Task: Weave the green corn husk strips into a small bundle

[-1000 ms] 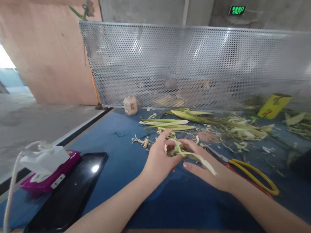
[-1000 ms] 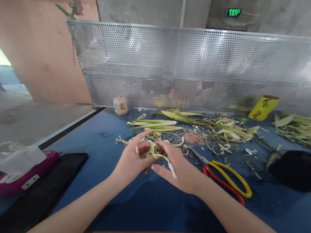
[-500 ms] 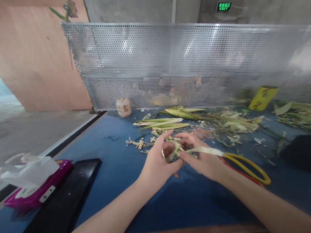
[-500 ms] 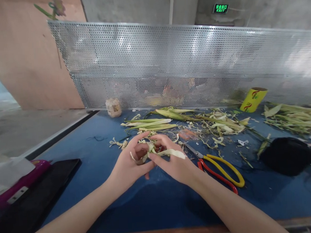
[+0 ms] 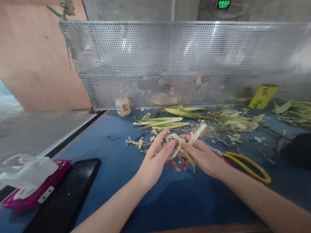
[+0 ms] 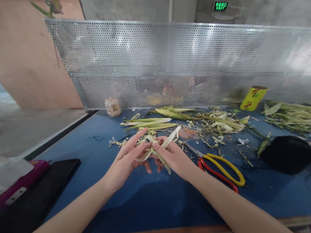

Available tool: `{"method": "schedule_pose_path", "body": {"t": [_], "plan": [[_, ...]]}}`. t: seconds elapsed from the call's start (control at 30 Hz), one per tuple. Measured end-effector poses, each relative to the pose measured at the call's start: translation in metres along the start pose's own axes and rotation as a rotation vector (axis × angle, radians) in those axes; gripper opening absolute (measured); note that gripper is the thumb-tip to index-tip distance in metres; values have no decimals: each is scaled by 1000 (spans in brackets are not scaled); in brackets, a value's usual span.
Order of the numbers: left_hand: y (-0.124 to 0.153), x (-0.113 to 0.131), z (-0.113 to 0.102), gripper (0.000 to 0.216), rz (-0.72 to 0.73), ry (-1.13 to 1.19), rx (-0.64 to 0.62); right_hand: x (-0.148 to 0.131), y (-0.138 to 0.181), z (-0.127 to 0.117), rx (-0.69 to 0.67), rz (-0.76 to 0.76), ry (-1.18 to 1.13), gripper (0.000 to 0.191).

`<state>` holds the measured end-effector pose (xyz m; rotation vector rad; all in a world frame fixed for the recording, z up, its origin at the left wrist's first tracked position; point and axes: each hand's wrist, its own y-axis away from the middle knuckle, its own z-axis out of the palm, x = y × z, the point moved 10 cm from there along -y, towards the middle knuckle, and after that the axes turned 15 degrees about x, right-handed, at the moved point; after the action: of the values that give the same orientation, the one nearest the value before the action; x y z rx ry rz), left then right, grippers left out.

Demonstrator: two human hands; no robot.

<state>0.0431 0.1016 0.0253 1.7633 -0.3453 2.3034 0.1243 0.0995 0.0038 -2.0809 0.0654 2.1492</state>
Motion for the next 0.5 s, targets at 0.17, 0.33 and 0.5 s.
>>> {"method": "schedule_pose_path", "body": {"t": [0.17,0.33,0.5], "plan": [[-3,2,-20,53,62,-185,206,10,4,6,-80,138,-122,30],[-5,14,-29,62,170,-143,287,10,4,5,-80,170,-122,22],[-8,22,-30,79,299,-179,268,11,8,9,-120,183,-86,21]]}}
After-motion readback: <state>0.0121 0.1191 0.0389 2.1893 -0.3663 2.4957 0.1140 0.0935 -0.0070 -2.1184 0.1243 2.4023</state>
